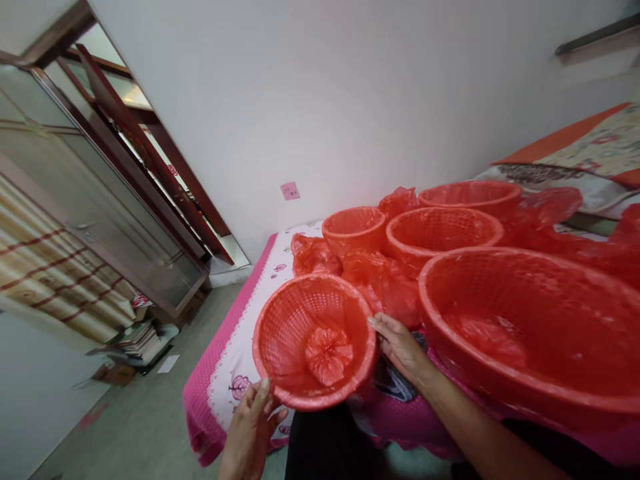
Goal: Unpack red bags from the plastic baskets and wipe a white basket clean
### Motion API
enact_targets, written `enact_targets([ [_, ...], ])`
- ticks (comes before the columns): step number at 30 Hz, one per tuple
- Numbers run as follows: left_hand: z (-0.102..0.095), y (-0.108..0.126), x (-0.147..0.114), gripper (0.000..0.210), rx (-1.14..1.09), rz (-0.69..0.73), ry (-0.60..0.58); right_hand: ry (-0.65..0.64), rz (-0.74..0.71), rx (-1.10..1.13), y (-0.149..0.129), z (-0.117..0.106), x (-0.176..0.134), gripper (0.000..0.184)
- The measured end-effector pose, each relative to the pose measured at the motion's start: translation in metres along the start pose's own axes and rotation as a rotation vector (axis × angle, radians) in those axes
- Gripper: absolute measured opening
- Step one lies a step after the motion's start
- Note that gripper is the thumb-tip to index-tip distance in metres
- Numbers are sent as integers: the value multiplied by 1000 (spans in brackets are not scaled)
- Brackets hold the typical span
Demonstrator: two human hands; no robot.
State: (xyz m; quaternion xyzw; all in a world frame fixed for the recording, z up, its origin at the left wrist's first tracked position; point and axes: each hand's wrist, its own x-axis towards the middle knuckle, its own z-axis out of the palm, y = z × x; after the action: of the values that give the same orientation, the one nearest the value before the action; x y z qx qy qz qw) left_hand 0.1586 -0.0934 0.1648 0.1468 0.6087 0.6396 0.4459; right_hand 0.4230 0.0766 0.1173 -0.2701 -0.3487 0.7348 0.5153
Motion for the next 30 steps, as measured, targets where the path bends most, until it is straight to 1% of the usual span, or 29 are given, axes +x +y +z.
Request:
enact_targets([
  [1, 5, -2, -1, 56, -12, -30, -40, -4, -4, -11, 0, -1, 0, 44],
  [3, 13, -2, 0, 51, -22, -26, -89, -16, -9, -40, 0, -3, 1, 44],
  [6, 20, 3, 8, 47, 4, 58, -141, -28, -7, -66, 0, -5, 2, 43],
  [8, 25, 9, 16, 44, 24, 112, -190, -32, 3, -53, 1, -6, 3, 41],
  [9, 27, 12, 20, 44, 26, 134, -196, -35, 13, -44, 2, -6, 3, 40],
  [12, 33, 22, 30, 47, 22, 168, -175, -58, 53, -25, 3, -5, 3, 40],
  [15, 32, 27, 35, 47, 37, 168, -170, -86, 79, 13, 3, -4, 2, 42],
  [16, 30, 26, 35, 48, 50, 178, -144, -95, 85, 24, 2, -3, 2, 42],
  [17, 27, 23, 34, 50, 67, 201, -95, -103, 88, 28, 2, -3, 2, 42],
  [20, 18, 8, 26, 54, 150, 292, 56, -114, 89, 24, 2, -2, 2, 39],
  [21, 16, 2, 22, 55, 172, 295, 71, -118, 88, 25, 3, -2, 2, 38],
  [22, 16, -5, 18, 55, 179, 275, 54, -122, 85, 30, 3, -2, 2, 37],
  [24, 18, -15, 8, 54, 147, 185, -35, -134, 80, 38, 5, -2, 2, 35],
  [26, 23, -20, 0, 51, 78, 90, -118, -143, 78, 40, 5, -2, 1, 33],
  [28, 29, -19, -3, 44, 16, 22, -138, -144, 79, 33, 5, -2, 0, 34],
  [30, 34, -14, -2, 36, -40, -4, -119, -145, 77, 22, 5, -1, -1, 35],
])
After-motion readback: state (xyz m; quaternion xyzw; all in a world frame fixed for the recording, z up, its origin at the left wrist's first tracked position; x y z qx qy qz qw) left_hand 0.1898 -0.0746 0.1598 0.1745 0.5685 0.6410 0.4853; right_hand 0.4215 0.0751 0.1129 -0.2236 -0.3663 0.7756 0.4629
